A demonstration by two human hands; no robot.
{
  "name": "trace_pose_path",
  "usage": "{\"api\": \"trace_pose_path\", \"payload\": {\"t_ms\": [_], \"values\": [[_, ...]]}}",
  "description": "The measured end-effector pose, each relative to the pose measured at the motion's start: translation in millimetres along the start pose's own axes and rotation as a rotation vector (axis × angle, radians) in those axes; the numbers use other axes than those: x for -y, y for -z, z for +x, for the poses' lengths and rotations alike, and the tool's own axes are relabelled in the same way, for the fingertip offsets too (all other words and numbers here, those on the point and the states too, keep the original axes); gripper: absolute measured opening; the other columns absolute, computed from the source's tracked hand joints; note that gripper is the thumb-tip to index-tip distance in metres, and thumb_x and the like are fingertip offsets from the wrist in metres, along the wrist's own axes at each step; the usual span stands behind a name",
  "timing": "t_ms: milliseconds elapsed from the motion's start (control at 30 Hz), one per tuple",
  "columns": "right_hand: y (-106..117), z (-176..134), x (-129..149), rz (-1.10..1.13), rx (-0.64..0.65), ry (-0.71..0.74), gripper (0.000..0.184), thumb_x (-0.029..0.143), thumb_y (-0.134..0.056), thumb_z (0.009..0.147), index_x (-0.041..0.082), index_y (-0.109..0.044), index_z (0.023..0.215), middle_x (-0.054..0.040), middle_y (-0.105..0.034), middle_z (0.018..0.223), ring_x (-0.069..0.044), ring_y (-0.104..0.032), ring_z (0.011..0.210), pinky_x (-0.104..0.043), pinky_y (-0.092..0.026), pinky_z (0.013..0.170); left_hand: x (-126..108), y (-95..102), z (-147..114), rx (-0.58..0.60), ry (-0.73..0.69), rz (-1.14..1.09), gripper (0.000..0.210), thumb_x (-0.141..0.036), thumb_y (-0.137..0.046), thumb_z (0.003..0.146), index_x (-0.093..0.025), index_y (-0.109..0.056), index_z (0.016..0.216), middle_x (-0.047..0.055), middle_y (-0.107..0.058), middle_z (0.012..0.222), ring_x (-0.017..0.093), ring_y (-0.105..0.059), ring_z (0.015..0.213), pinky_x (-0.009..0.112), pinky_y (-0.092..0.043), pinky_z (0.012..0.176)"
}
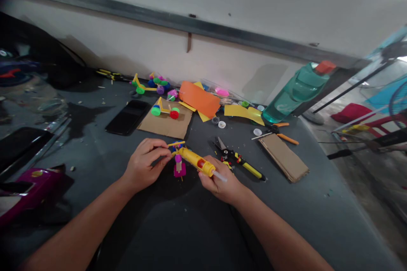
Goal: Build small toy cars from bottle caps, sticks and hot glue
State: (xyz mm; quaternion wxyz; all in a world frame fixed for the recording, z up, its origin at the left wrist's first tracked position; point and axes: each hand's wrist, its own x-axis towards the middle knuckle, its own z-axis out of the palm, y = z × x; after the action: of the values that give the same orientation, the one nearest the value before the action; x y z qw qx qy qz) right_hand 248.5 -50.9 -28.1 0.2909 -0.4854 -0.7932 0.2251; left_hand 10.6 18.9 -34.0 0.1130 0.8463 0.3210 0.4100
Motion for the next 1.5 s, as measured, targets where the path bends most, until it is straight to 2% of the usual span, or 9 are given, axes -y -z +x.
{"api": "trace_pose_path", "payload": {"t_ms": [233, 433, 1067, 1500], "values": [[0.5, -0.2, -0.6, -0.029, 0.027, -0.016, 0.016, 0.029, -0.038, 0.088, 0.020, -0.051, 0.089, -0.0053, -0.057, 0.083, -0.017, -0.055, 0.074, -0.029, -0.045, 0.065, -0.2, 1.4, 0.1, -0.003, -0.010, 0.008, 0.012, -0.013, -0.058, 0.078, -0.021, -0.061, 0.085, 0.006, -0.059, 0.097, 0.019, -0.054, 0.090, 0.036, -0.045, 0.079], [-0.1, -1.1, -1.5, -0.053, 0.030, -0.016, 0.016, 0.030, -0.037, 0.088, 0.020, -0.050, 0.087, -0.0053, -0.056, 0.081, -0.017, -0.054, 0.072, -0.030, -0.044, 0.064, 0.1, 2.0, 0.6, 0.044, -0.012, -0.011, 0.012, -0.012, -0.056, 0.079, -0.021, -0.061, 0.086, 0.007, -0.060, 0.105, 0.019, -0.055, 0.093, 0.036, -0.045, 0.082], [-3.8, -2.6, -2.3, -0.118, 0.038, -0.039, 0.011, 0.028, -0.041, 0.087, 0.021, -0.046, 0.080, -0.0022, -0.052, 0.075, -0.014, -0.051, 0.065, -0.027, -0.041, 0.058, 0.2, 0.3, 2.3, 0.036, -0.051, -0.046, 0.012, -0.010, -0.055, 0.080, -0.019, -0.059, 0.087, 0.006, -0.062, 0.105, 0.017, -0.056, 0.094, 0.035, -0.044, 0.082], [-0.8, -3.9, 0.8, -0.114, -0.012, 0.003, 0.007, 0.026, -0.041, 0.086, 0.021, -0.044, 0.082, -0.0019, -0.052, 0.078, -0.014, -0.052, 0.070, -0.026, -0.044, 0.063, 0.1, -0.8, 2.6, 0.052, -0.051, -0.113, 0.014, -0.008, -0.054, 0.081, -0.019, -0.058, 0.089, 0.007, -0.061, 0.109, 0.018, -0.055, 0.098, 0.037, -0.044, 0.086]]}}
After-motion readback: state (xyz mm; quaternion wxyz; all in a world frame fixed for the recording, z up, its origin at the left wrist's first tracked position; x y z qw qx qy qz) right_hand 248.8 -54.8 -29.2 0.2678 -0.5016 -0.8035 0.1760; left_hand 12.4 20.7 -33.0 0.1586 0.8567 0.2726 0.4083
